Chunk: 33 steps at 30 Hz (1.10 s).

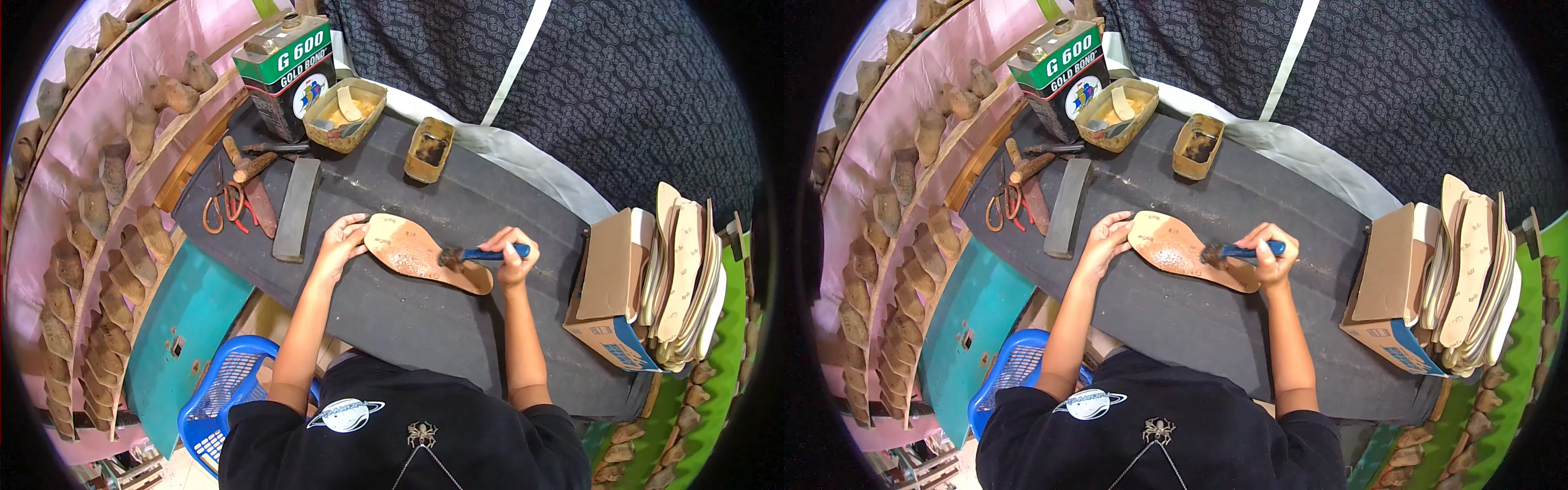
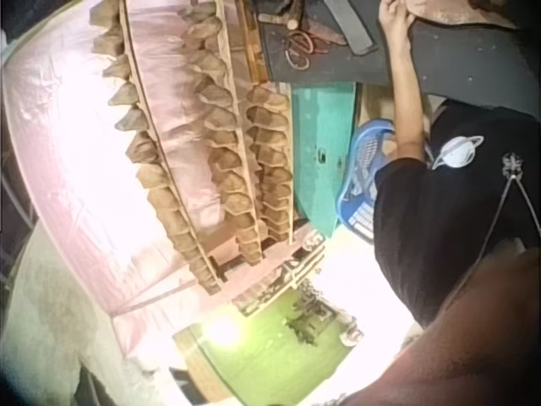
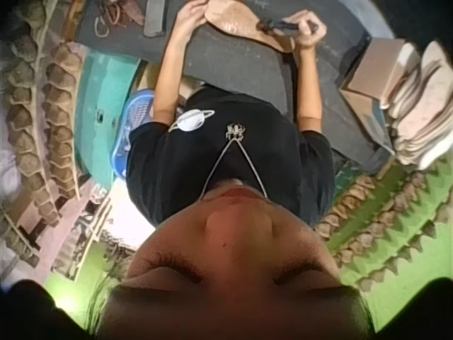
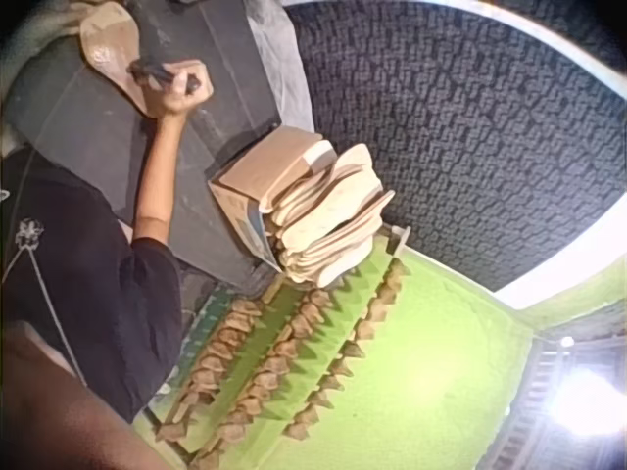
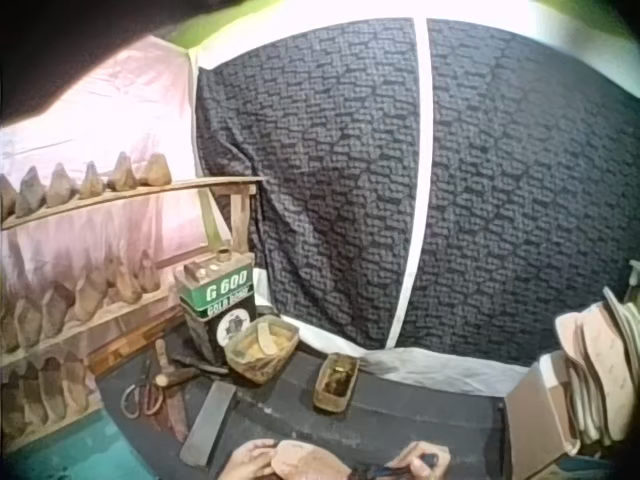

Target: The person takes shoe soles from a box, applies adhesive to them using a brush, and places them into a plastic basket.

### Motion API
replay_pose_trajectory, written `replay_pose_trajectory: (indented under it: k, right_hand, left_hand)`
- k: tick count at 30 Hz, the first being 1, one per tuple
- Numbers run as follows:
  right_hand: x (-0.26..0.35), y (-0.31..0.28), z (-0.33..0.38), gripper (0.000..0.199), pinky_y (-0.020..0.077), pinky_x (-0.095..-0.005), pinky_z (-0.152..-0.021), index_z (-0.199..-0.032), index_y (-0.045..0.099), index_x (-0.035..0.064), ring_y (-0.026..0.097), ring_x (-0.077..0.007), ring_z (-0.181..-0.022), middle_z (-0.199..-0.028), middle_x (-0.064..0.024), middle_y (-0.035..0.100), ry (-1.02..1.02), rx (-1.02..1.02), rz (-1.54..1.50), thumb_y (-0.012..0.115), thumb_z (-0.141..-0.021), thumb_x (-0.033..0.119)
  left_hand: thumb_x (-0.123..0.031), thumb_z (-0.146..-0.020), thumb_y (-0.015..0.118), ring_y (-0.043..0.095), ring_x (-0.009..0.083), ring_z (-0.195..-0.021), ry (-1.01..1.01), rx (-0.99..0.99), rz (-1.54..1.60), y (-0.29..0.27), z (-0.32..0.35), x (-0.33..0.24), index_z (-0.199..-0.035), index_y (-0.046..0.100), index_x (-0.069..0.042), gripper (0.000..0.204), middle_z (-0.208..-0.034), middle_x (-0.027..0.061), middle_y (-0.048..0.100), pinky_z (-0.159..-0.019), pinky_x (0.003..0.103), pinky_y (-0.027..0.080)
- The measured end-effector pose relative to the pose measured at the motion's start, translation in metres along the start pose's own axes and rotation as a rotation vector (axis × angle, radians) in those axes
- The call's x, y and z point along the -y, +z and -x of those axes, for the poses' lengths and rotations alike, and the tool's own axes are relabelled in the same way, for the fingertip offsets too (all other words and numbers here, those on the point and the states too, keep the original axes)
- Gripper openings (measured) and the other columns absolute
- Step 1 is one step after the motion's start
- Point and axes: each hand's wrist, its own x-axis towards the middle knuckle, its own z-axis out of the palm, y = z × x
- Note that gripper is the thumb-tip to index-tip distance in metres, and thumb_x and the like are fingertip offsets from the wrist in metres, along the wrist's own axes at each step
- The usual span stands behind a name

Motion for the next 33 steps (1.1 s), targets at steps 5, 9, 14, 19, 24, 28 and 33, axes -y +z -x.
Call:
replay_pose_trajectory:
  k: [5,9,14,19,24,28,33]
  right_hand:
    - [-0.002,-0.009,-0.009,0.03,0.0441,-0.0271,-0.05,-0.055,0.046,-0.0009,0.054,-0.0178,-0.05,-0.054,-0.0128,0.053,-0.008,-0.031,-0.047,0.048,-0.075,0.022]
    - [-0.012,0.006,-0.022,0.027,0.0457,-0.029,-0.056,-0.063,0.048,-0.0018,0.056,-0.0203,-0.057,-0.064,-0.0148,0.056,-0.027,-0.16,-0.144,0.046,-0.078,0.021]
    - [-0.024,0.027,-0.059,0.02,0.0457,-0.0242,-0.061,-0.086,0.053,-0.0027,0.056,-0.0145,-0.071,-0.089,-0.014,0.06,-0.025,-0.14,-0.05,0.046,-0.087,0.016]
    - [-0.061,0.038,-0.095,0.017,0.0457,-0.0215,-0.068,-0.094,0.055,-0.001,0.055,-0.0095,-0.078,-0.094,-0.0075,0.059,-0.02,-0.01,0.139,0.054,-0.083,0.012]
    - [-0.083,0.049,-0.114,0.022,0.045,-0.0254,-0.062,-0.088,0.056,-0.0002,0.059,-0.0138,-0.067,-0.076,-0.0101,0.061,0.009,0.036,0.274,0.059,-0.079,0.02]
    - [-0.085,0.058,-0.116,0.023,0.0445,-0.0269,-0.06,-0.086,0.056,0.0008,0.057,-0.0159,-0.064,-0.073,-0.0106,0.059,0.074,0.104,0.369,0.058,-0.079,0.023]
    - [-0.089,0.05,-0.111,0.023,0.0441,-0.0266,-0.06,-0.087,0.056,0.0013,0.056,-0.0153,-0.063,-0.074,-0.0102,0.059,0.07,0.087,0.316,0.059,-0.079,0.023]
  left_hand:
    - [-0.016,-0.08,0.057,0.055,0.009,-0.084,0.002,0.001,-0.011,0.0,-0.001,0.0,-0.109,0.045,-0.005,0.033,-0.094,0.0025,0.057,-0.071,0.024,0.046]
    - [-0.014,-0.08,0.057,0.056,0.0098,-0.083,0.016,-0.01,0.01,0.0,-0.002,0.001,-0.108,0.045,-0.004,0.032,-0.094,0.0035,0.057,-0.07,0.024,0.047]
    - [-0.01,-0.08,0.056,0.056,0.0105,-0.081,0.051,-0.026,0.042,-0.002,-0.001,0.001,-0.108,0.044,-0.003,0.03,-0.091,0.0048,0.058,-0.069,0.024,0.047]
    - [-0.009,-0.081,0.055,0.056,0.0109,-0.08,0.081,-0.022,0.086,-0.005,-0.002,0.002,-0.108,0.044,-0.003,0.029,-0.089,0.0044,0.058,-0.068,0.024,0.047]
    - [-0.009,-0.082,0.053,0.056,0.0117,-0.084,0.078,-0.026,0.093,-0.003,-0.001,-0.001,-0.111,0.041,-0.002,0.032,-0.095,0.0064,0.057,-0.071,0.024,0.045]
    - [-0.009,-0.082,0.053,0.056,0.0125,-0.085,0.083,-0.044,0.071,-0.006,0.0,-0.001,-0.11,0.041,-0.002,0.031,-0.093,0.0065,0.058,-0.073,0.025,0.046]
    - [-0.009,-0.082,0.054,0.056,0.0131,-0.084,0.098,-0.032,0.085,-0.002,-0.001,-0.002,-0.109,0.041,-0.001,0.031,-0.092,0.0068,0.058,-0.073,0.026,0.046]
